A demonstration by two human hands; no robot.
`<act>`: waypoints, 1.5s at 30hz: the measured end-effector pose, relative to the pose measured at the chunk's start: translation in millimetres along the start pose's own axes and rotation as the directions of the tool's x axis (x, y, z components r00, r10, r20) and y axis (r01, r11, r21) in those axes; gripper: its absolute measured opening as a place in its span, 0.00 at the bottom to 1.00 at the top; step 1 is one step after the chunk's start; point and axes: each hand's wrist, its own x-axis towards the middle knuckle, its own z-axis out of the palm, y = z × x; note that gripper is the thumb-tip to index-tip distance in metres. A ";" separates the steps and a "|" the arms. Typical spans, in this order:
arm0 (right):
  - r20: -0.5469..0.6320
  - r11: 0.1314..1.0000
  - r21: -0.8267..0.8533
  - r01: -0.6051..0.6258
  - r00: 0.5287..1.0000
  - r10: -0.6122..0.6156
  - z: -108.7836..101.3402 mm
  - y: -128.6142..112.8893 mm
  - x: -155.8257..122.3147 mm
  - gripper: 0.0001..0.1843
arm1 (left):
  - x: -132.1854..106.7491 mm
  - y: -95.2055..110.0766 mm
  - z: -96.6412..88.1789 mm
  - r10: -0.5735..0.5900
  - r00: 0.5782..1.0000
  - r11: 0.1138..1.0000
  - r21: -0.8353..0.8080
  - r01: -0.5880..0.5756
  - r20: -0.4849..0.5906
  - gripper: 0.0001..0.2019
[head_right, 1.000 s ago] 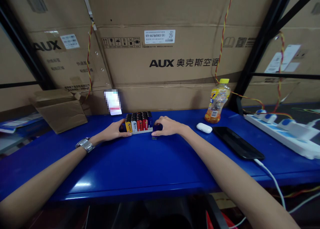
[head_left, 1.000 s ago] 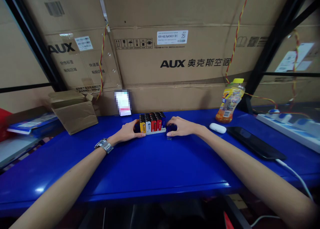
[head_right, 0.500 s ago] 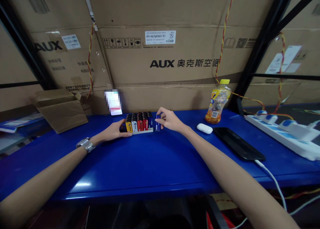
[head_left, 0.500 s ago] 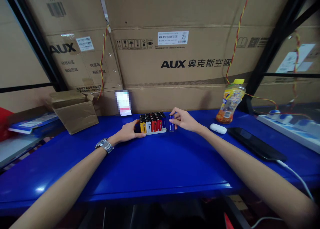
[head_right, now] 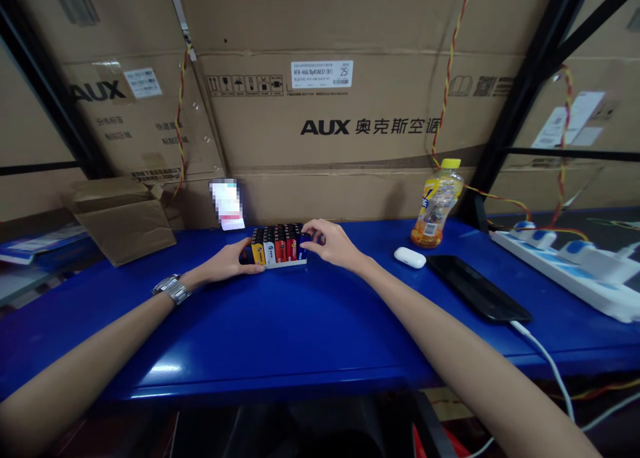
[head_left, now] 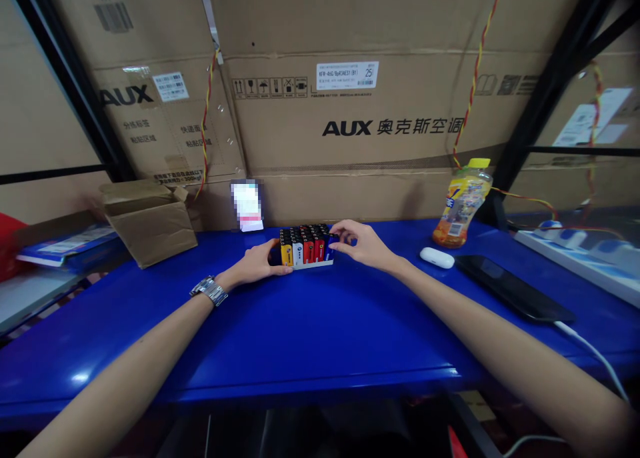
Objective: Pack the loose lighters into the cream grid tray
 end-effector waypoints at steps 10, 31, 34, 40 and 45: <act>0.040 0.993 -0.096 -0.070 0.996 0.074 -4.0 -4.7 -1.7 0.18 | 0.2 -4.2 1.1 0.033 0.999 0.999 -0.026 -0.034 -0.017 0.43; 0.114 0.694 -0.657 -0.294 0.871 0.477 -13.9 13.2 0.7 0.10 | -13.6 51.2 24.0 0.207 0.978 0.973 -0.096 -0.209 -0.038 0.25; 0.166 0.710 -0.658 -0.249 0.872 0.460 -14.5 14.2 0.8 0.09 | -11.0 55.6 18.3 0.115 0.980 0.980 -0.143 -0.139 -0.165 0.28; 0.174 0.698 -0.678 -0.232 0.872 0.458 -14.7 9.9 0.7 0.10 | 20.3 85.9 -0.3 0.097 0.947 0.992 -0.052 -0.119 -0.306 0.28; 0.137 0.671 -0.682 -0.290 0.851 0.507 -16.7 7.3 -0.7 0.12 | 53.4 119.7 13.3 0.169 0.976 0.980 0.124 -0.153 -0.135 0.40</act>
